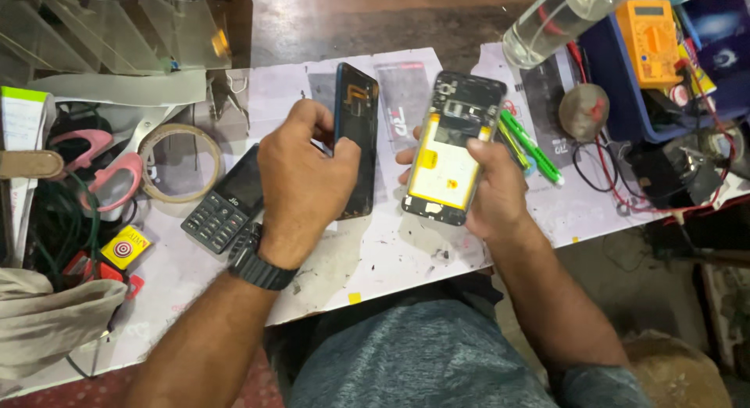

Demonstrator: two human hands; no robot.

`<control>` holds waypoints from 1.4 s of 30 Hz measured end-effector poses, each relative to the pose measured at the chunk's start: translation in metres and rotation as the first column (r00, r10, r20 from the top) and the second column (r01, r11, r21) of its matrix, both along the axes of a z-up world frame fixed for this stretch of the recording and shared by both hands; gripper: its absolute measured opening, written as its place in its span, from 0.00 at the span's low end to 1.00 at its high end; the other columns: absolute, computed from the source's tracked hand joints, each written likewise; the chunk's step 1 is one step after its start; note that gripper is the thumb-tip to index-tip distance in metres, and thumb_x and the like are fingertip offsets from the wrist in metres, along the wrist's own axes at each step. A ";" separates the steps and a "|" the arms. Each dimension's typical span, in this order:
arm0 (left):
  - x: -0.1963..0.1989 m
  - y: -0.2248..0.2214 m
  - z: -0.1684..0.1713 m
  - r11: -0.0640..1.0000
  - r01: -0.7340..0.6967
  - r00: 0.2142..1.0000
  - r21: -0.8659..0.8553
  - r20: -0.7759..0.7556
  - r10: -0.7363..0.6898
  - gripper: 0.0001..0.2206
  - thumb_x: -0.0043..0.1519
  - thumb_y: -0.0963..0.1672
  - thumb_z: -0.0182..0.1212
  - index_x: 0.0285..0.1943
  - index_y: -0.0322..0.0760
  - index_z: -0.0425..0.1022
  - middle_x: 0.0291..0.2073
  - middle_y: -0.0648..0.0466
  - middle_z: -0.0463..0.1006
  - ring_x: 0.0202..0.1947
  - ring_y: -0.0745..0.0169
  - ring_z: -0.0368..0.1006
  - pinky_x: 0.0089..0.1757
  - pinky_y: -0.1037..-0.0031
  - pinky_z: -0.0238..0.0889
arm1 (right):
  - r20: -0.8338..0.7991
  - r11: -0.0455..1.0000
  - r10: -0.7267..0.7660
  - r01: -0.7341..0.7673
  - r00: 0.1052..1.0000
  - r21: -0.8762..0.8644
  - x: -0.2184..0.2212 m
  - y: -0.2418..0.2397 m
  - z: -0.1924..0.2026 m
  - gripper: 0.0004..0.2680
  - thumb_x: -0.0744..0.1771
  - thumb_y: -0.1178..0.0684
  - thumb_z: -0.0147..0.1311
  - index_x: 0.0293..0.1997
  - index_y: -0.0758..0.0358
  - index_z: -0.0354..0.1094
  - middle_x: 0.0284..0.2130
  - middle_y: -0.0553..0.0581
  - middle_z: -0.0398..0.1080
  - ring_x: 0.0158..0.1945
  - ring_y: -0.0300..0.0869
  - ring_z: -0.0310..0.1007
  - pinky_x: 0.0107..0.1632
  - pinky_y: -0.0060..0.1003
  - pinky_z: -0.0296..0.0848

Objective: The person disassembles a smartphone, removes the battery, and applies adhesive to the battery and internal frame. They then reinsert the battery, connect the ribbon cable, and prepare to reassemble the device by aligning the back cover.

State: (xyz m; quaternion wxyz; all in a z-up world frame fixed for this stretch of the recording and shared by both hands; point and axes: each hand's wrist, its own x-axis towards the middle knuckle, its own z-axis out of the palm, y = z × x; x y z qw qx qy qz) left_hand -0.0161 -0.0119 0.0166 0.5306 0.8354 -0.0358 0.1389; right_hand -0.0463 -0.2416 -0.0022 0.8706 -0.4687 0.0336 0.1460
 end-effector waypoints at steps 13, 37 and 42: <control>0.001 -0.003 -0.003 1.000 0.020 0.999 0.010 -0.041 -0.019 0.05 0.54 0.38 0.63 0.35 0.30 0.72 0.23 0.49 0.79 0.22 0.62 0.77 0.31 0.72 0.69 | -0.085 0.946 0.013 -0.040 0.996 -0.322 0.034 0.022 -0.007 0.12 0.68 0.56 0.46 0.51 0.73 0.69 0.40 0.57 0.75 0.43 0.39 0.76 0.50 0.35 0.74; -0.001 -0.006 -0.004 0.997 0.073 0.995 -0.015 -0.059 -0.074 0.06 0.55 0.39 0.64 0.37 0.31 0.72 0.25 0.51 0.80 0.23 0.67 0.77 0.30 0.74 0.70 | -0.047 0.774 0.099 -0.107 0.994 -0.623 0.035 0.036 0.007 0.10 0.68 0.51 0.46 0.39 0.70 0.71 0.19 0.52 0.69 0.15 0.35 0.65 0.16 0.32 0.63; -0.003 -0.008 -0.005 0.995 0.096 0.992 -0.007 -0.076 -0.096 0.09 0.56 0.40 0.68 0.37 0.31 0.71 0.25 0.51 0.79 0.24 0.66 0.77 0.31 0.74 0.70 | -0.076 0.708 0.130 -0.146 0.989 -0.691 0.036 0.040 0.018 0.10 0.68 0.52 0.48 0.37 0.71 0.69 0.16 0.53 0.66 0.12 0.36 0.61 0.13 0.32 0.60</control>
